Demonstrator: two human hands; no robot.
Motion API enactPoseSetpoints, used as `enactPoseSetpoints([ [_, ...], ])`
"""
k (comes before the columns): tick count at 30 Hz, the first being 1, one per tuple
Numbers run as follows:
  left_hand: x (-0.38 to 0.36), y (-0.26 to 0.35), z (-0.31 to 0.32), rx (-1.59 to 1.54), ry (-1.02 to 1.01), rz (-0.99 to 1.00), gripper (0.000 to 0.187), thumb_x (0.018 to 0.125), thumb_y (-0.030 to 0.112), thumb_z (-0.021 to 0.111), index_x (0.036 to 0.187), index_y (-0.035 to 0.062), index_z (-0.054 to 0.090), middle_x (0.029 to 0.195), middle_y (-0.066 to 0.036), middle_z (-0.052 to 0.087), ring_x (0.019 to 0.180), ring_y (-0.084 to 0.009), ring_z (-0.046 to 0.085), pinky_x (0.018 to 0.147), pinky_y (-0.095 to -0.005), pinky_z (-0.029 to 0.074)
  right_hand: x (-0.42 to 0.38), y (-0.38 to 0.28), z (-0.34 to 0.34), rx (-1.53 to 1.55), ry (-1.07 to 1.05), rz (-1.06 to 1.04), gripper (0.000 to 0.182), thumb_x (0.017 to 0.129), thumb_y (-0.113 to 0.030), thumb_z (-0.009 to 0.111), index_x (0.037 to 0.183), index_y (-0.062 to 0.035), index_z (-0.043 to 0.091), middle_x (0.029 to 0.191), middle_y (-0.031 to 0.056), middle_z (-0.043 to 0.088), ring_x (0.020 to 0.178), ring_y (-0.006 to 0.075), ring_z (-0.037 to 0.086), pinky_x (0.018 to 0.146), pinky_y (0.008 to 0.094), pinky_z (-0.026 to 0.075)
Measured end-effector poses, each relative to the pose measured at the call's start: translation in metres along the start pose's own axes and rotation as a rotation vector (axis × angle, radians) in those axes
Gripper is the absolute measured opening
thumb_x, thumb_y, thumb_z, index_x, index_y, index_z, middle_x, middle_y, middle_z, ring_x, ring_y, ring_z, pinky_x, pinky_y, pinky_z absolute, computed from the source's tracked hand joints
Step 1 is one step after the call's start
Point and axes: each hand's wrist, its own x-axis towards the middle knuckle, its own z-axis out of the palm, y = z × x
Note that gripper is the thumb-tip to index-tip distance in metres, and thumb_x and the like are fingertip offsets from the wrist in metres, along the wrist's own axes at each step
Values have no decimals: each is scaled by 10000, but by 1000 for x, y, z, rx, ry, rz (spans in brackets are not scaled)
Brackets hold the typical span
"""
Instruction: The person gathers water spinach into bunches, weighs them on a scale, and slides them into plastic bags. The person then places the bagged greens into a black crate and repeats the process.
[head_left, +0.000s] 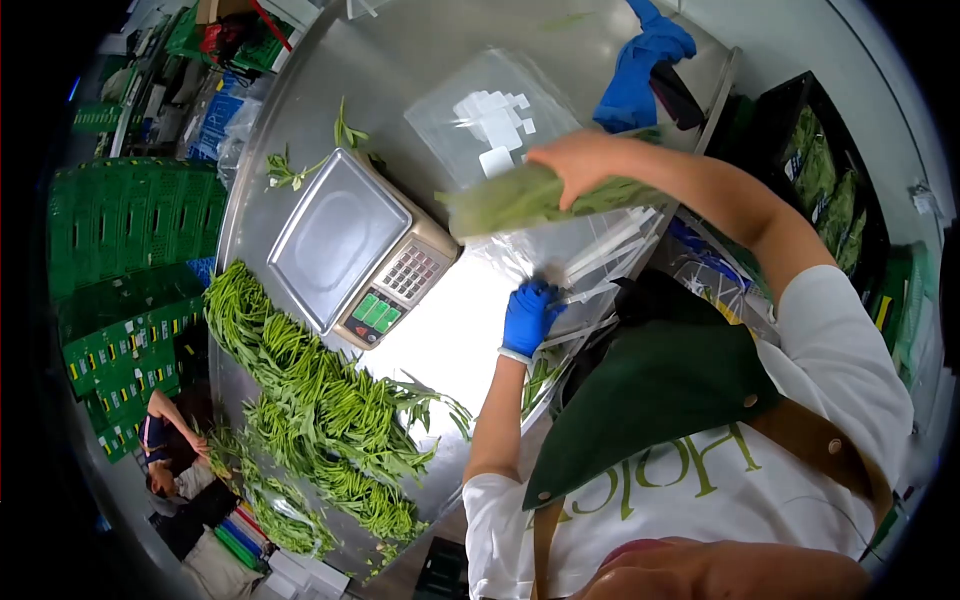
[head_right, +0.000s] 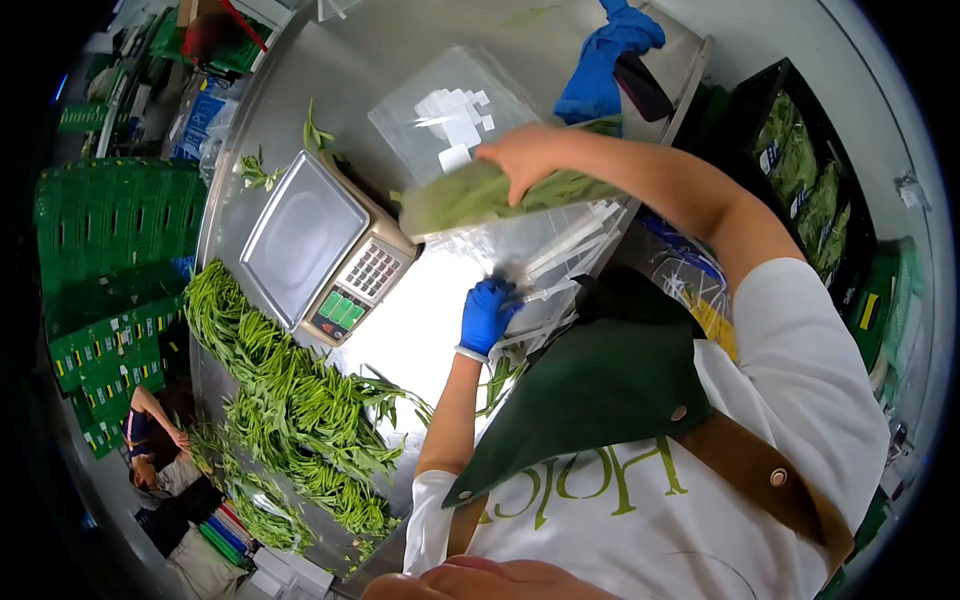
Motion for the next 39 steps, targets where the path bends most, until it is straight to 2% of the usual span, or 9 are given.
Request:
enactPoseSetpoints([
  [4,7,-34,33,-63,-4,-4,118,656,107,754,735,67,677,792,-112,646,759,-290,618,690,-366,495,-80,36,-16,436,-17,184,962,661,-326,817,1410,-48,281,1211,188,565,1059,282,593,879,382,466],
  [9,96,-29,28,-457,310,-146,135,736,109,723,854,44,723,845,-128,669,778,-278,623,736,-348,492,-185,40,5,1026,-98,386,1035,717,-311,784,1485,-64,136,1296,156,496,1118,224,534,927,359,440],
  [12,131,-4,30,-218,157,-137,114,753,101,680,840,32,707,915,-150,666,843,-326,611,749,-398,485,-226,36,28,1263,-97,422,1009,698,-330,790,1471,-50,204,1301,139,484,1112,217,527,944,360,436],
  [15,135,-15,63,-449,162,-97,261,739,60,604,995,33,650,1017,-178,634,956,-382,570,807,-407,475,-240,29,54,1282,-163,402,1012,685,-408,794,1455,-35,254,1305,140,480,1129,214,514,947,357,435],
  [18,135,-26,63,-407,25,-24,178,740,26,613,909,19,666,1005,-150,644,948,-365,577,839,-407,479,-245,27,73,1247,-266,437,955,723,-442,762,1455,-59,281,1329,130,470,1150,217,501,939,349,435],
  [27,162,26,-7,-1013,100,-362,164,836,17,641,995,-12,669,975,-86,674,873,-163,618,781,-275,488,-245,47,102,1554,-151,683,750,809,-390,690,1427,-127,356,1266,98,532,1080,193,555,914,355,464],
  [30,169,35,6,-503,218,-93,149,822,19,656,968,18,688,997,-94,674,937,-194,609,830,-303,469,-242,50,119,1855,-107,711,598,832,-413,658,1335,-139,488,1173,64,597,993,153,593,856,337,490],
  [34,187,90,1,-530,473,-1,123,819,19,632,935,24,674,1065,-104,657,1022,-228,577,895,-323,432,-214,39,110,1709,-70,663,463,870,-427,608,1205,-108,596,1065,43,642,881,125,615,793,289,499],
  [39,191,143,-24,-557,203,314,152,784,-35,613,915,26,661,1054,-103,654,1120,-295,561,966,-375,413,-186,53,103,1700,32,517,456,905,-428,559,1174,-63,613,1054,60,641,875,124,614,784,270,490],
])
